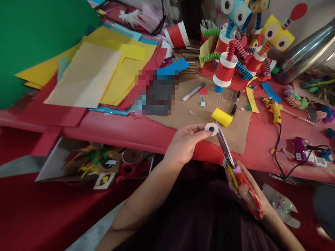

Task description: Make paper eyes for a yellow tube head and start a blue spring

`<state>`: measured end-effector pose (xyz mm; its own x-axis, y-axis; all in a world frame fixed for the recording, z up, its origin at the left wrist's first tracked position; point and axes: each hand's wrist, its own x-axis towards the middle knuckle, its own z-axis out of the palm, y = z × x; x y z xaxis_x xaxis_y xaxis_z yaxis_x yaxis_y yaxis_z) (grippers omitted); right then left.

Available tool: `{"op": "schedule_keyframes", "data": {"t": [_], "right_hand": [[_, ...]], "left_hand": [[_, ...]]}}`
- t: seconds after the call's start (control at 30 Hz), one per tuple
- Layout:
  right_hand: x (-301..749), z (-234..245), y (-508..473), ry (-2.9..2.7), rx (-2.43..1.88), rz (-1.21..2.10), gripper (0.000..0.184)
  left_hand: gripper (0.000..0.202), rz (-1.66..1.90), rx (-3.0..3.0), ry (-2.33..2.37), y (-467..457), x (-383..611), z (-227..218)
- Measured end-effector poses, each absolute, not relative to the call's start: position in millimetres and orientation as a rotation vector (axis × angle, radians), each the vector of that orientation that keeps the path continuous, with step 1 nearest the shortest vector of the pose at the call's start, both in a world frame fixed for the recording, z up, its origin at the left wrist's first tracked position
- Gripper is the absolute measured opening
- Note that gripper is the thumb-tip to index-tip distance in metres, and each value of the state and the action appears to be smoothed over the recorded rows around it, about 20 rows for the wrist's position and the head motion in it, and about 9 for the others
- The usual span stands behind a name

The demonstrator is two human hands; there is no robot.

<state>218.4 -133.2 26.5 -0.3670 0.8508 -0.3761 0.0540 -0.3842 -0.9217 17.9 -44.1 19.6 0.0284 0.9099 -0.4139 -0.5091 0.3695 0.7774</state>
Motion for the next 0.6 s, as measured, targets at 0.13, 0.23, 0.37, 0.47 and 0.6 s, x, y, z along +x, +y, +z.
{"op": "schedule_keyframes", "data": {"t": [0.13,0.23,0.37,0.47,0.6], "right_hand": [[218,28,-130,-1.301,-1.238,1.798,0.056],[218,28,-129,-1.321,-1.227,1.772,0.055],[220,25,-131,-1.293,-1.228,1.775,0.051],[224,16,-137,-1.207,-1.311,1.723,0.053],[230,0,-148,-1.070,-1.329,1.623,0.053]], "left_hand": [[0.017,1.145,0.483,1.055,-46,20,19],[0.016,1.135,0.481,1.069,-47,21,18],[0.016,1.131,0.493,1.072,-48,22,18],[0.015,1.131,0.505,1.065,-48,22,17],[0.015,1.124,0.515,1.058,-48,22,17]]}}
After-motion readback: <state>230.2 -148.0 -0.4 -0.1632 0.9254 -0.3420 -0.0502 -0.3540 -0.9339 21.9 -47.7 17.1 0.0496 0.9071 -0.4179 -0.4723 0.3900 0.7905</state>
